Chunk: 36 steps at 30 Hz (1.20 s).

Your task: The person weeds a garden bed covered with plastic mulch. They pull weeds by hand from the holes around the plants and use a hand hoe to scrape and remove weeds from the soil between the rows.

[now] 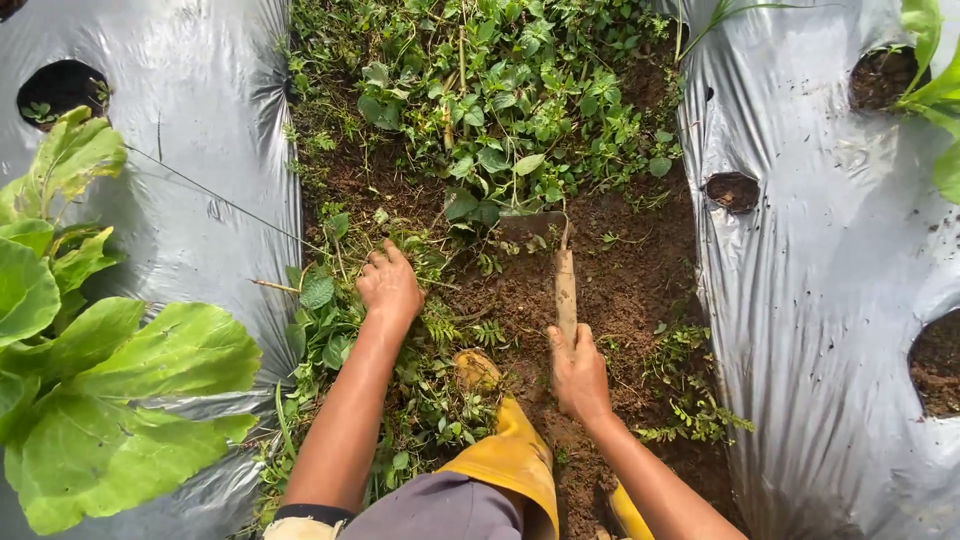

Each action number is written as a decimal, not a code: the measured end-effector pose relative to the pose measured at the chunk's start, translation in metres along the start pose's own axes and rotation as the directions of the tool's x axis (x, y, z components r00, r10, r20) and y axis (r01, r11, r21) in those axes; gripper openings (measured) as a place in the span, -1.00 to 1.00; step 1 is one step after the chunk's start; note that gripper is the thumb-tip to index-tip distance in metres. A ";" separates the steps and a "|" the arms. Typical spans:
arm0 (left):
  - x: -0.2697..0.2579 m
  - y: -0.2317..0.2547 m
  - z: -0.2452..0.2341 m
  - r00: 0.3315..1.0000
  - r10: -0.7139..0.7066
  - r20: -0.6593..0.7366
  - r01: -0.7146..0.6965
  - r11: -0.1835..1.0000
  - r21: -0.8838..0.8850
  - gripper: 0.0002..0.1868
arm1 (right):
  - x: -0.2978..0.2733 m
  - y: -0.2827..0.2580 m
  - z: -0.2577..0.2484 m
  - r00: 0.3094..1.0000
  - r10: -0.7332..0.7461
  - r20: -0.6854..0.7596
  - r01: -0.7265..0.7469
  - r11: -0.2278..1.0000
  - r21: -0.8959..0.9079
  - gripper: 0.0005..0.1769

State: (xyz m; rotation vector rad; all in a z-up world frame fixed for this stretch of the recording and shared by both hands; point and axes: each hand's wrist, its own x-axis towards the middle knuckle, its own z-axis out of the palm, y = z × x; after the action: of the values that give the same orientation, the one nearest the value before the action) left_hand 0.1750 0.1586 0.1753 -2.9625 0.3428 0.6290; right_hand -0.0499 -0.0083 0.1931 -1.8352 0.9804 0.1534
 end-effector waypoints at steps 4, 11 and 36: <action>-0.038 0.063 -0.028 0.993 0.118 0.018 -0.119 0.987 0.108 -0.02 | -0.008 0.039 -0.002 0.982 0.184 0.038 -0.187 0.976 0.115 -0.48; -0.095 0.151 0.038 0.682 0.718 0.140 -0.672 0.690 -0.267 -0.41 | 0.013 0.160 0.003 0.965 0.070 0.251 0.000 0.963 -0.268 -0.47; -0.061 0.161 0.229 0.350 0.934 0.076 -0.916 0.359 -0.180 -0.43 | 0.145 0.235 -0.089 0.986 -0.086 0.139 0.145 0.065 -0.987 -0.78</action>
State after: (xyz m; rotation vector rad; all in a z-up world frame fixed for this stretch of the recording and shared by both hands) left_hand -0.0067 0.0460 -0.0150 -2.4470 2.1286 0.9601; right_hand -0.1416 -0.1994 -0.0047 -3.1925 0.6263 1.0285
